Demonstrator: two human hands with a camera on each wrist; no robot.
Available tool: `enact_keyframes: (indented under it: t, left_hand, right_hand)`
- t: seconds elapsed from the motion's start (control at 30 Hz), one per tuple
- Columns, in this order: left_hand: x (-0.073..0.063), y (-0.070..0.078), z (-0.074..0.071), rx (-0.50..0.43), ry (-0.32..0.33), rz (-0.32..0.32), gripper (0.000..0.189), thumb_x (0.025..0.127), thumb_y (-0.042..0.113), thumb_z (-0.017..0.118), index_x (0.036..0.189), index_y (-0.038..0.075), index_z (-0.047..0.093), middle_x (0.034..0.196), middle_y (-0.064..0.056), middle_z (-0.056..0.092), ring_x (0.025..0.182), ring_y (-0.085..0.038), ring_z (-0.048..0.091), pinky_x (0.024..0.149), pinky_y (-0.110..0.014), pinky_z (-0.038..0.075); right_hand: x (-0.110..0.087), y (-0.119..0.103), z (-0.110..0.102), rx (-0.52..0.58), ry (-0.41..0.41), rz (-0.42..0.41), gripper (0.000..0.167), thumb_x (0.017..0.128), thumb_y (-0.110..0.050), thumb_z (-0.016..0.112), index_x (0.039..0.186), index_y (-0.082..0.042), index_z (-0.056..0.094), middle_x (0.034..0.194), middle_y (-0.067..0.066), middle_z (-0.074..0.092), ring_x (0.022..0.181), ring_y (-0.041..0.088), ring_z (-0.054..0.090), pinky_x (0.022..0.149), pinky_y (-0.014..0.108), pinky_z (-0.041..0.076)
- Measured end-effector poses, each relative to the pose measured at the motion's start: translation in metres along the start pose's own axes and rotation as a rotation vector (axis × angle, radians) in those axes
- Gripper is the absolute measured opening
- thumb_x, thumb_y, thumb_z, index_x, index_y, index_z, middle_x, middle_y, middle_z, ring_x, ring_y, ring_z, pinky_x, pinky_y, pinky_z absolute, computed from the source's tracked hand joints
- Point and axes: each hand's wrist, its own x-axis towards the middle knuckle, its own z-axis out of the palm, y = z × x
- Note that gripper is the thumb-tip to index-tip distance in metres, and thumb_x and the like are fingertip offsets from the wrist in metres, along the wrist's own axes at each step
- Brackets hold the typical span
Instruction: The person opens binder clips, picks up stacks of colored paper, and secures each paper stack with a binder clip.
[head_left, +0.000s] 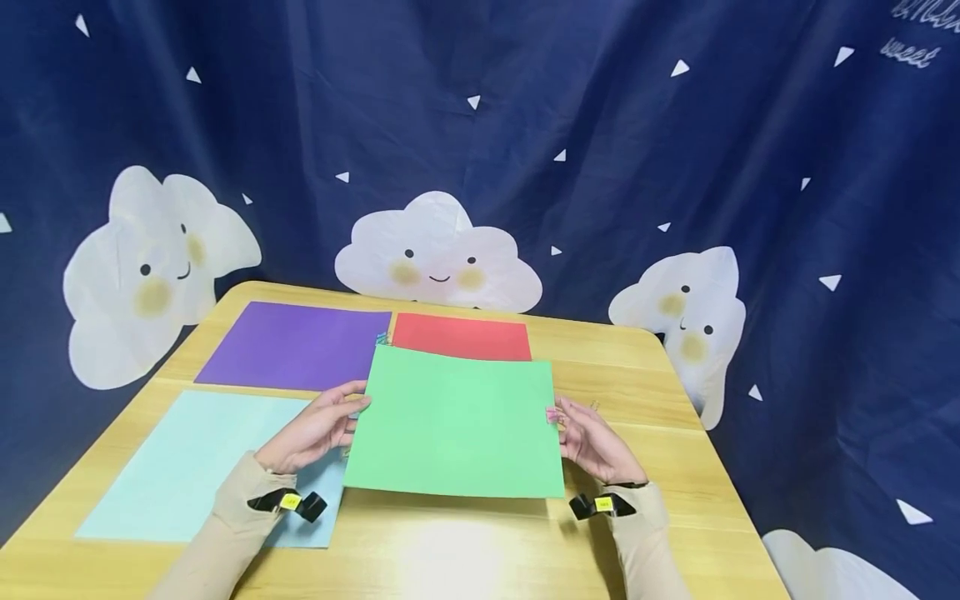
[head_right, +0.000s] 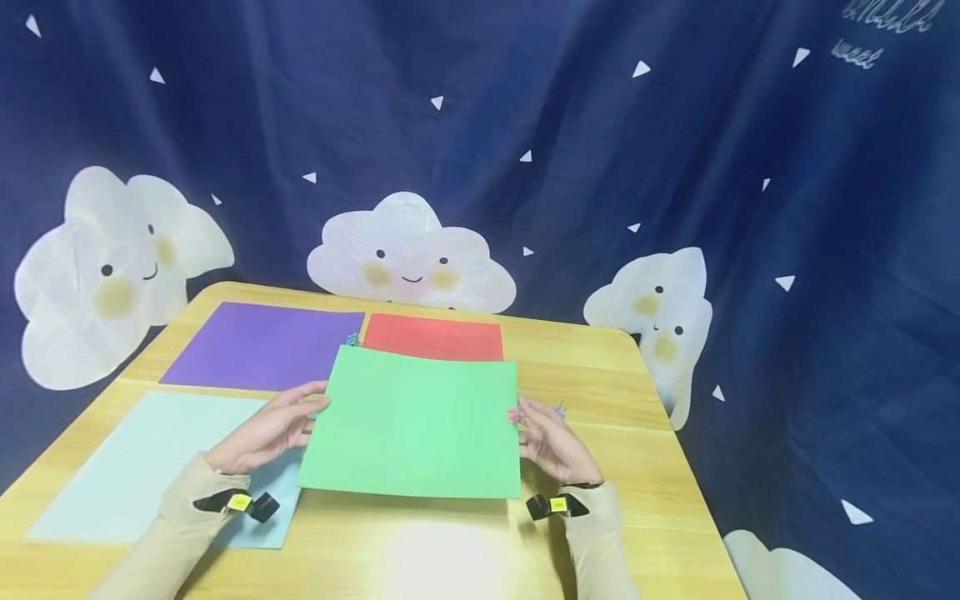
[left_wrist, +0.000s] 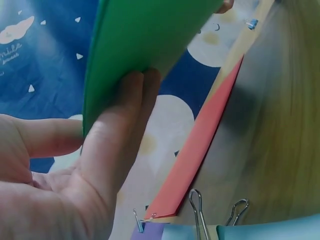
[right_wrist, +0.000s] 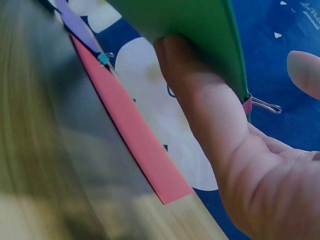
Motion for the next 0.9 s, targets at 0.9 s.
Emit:
enact_keyframes:
  t: [0.9]
  left_hand:
    - [-0.028, -0.015, 0.033, 0.215, -0.023, -0.117, 0.081, 0.110, 0.026, 0.048, 0.162, -0.007, -0.005, 0.138, -0.034, 0.049, 0.126, -0.038, 0.059, 0.082, -0.025, 0.059]
  right_hand:
    - [-0.030, 0.011, 0.008, -0.132, 0.102, 0.114, 0.056, 0.116, -0.025, 0.032, 0.163, -0.002, 0.010, 0.118, -0.003, 0.062, 0.092, 0.011, 0.074, 0.088, 0.034, 0.064]
